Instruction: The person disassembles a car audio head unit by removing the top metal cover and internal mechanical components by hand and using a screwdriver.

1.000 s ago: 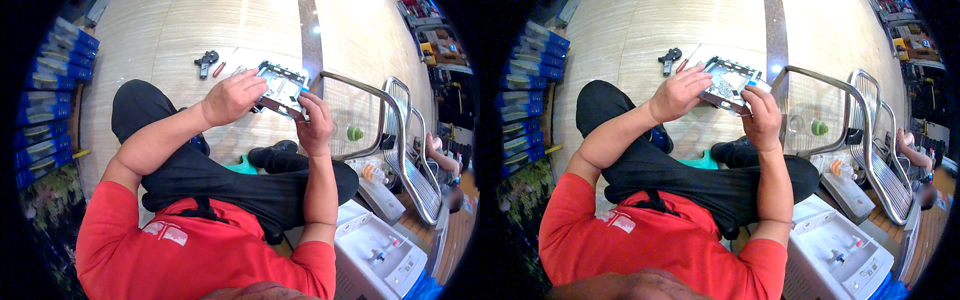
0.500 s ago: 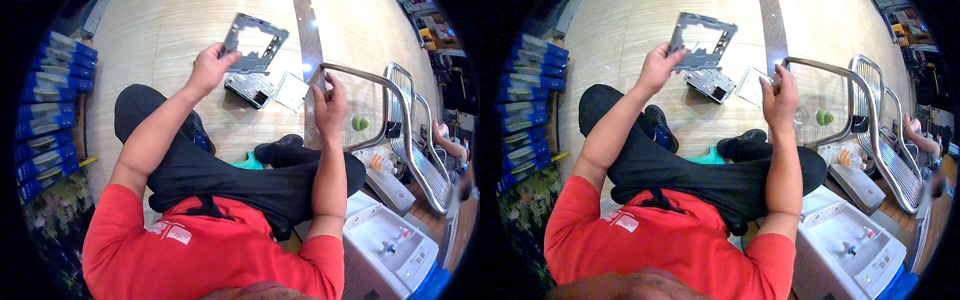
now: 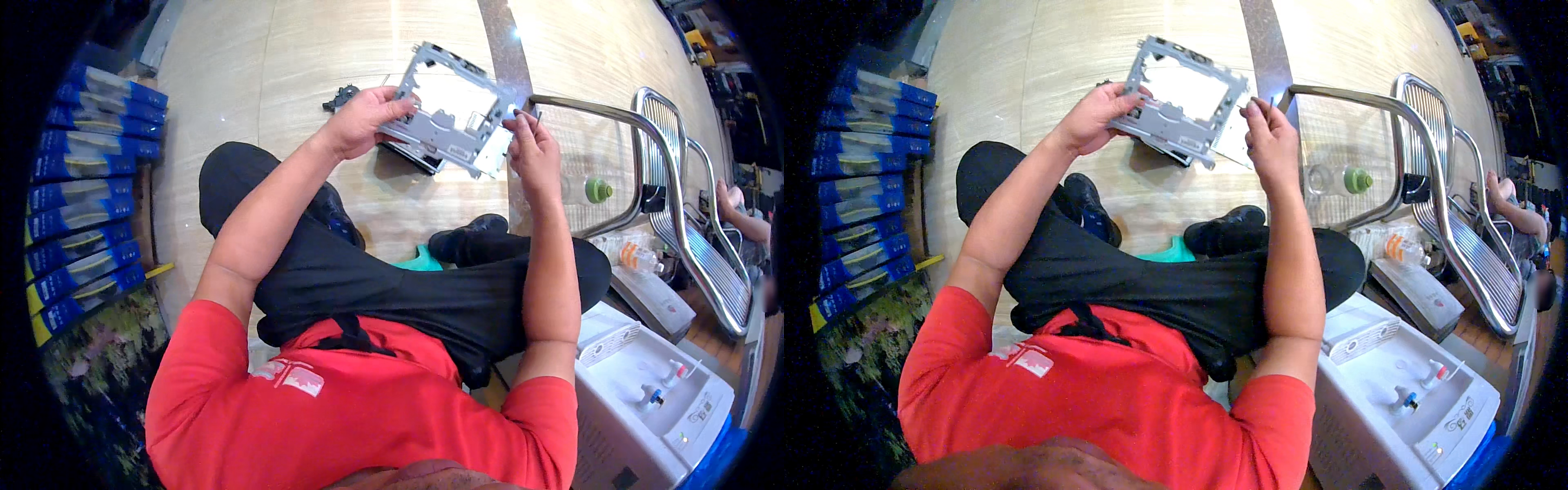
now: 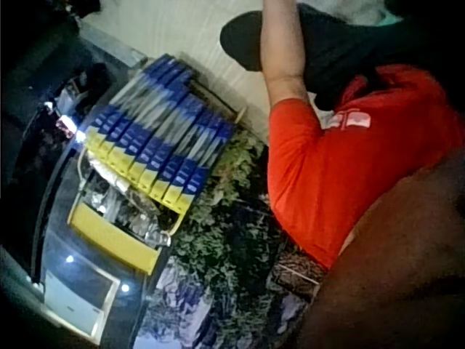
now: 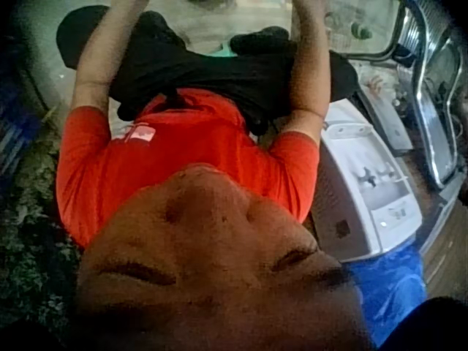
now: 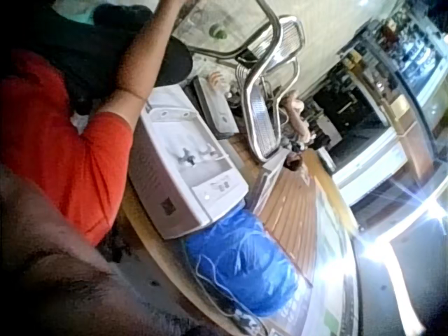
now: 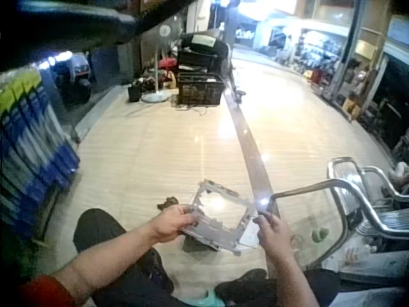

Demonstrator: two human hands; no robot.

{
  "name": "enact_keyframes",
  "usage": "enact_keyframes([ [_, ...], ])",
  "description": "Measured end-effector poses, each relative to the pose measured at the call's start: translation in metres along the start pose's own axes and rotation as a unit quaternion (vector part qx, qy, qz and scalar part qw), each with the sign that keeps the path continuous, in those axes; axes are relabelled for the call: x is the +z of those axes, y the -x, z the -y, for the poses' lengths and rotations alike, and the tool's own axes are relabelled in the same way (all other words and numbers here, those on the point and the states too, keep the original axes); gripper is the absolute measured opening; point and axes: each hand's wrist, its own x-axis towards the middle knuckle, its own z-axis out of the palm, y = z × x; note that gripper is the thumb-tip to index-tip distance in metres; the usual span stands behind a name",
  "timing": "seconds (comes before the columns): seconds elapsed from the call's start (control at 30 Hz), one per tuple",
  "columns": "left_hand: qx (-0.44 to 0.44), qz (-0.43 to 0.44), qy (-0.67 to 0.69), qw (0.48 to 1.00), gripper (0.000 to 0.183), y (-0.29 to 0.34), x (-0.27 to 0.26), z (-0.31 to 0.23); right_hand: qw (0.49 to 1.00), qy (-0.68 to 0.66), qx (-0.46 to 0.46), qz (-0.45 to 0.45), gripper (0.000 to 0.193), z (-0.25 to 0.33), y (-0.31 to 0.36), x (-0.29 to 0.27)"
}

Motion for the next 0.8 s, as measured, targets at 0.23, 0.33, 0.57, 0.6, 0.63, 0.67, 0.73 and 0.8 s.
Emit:
enact_keyframes([
  [0.23,-0.076,0.062,-0.077,0.992,0.036,0.001,0.005,0.007,0.992,0.026,0.075,0.093,0.027,0.010,0.007,-0.002],
  [0.33,-0.079,0.054,0.029,0.995,0.044,0.001,0.009,0.001,0.993,0.027,0.078,0.087,0.023,0.004,0.004,-0.006],
  [0.57,0.010,0.094,0.083,0.992,0.043,-0.004,0.004,0.002,0.985,-0.137,0.105,0.015,0.019,-0.014,0.002,0.011],
  [0.6,0.004,0.041,0.049,0.998,0.042,-0.003,0.009,0.008,0.982,-0.157,0.109,0.011,0.019,-0.018,0.005,0.016],
  [0.63,0.018,0.016,0.033,0.999,0.041,-0.002,0.014,0.013,0.977,-0.174,0.127,0.002,0.018,-0.020,0.007,0.021],
  [0.67,0.022,-0.009,0.038,0.999,0.040,-0.003,0.018,0.018,0.975,-0.179,0.132,0.007,0.018,-0.023,0.010,0.026],
  [0.73,0.031,-0.037,0.044,0.998,0.040,-0.005,0.015,0.021,0.972,-0.184,0.145,0.000,0.018,-0.025,0.016,0.036],
  [0.8,0.019,-0.067,0.009,0.998,0.039,-0.006,0.010,0.020,0.980,-0.130,0.150,0.020,0.019,-0.029,0.012,0.031],
])
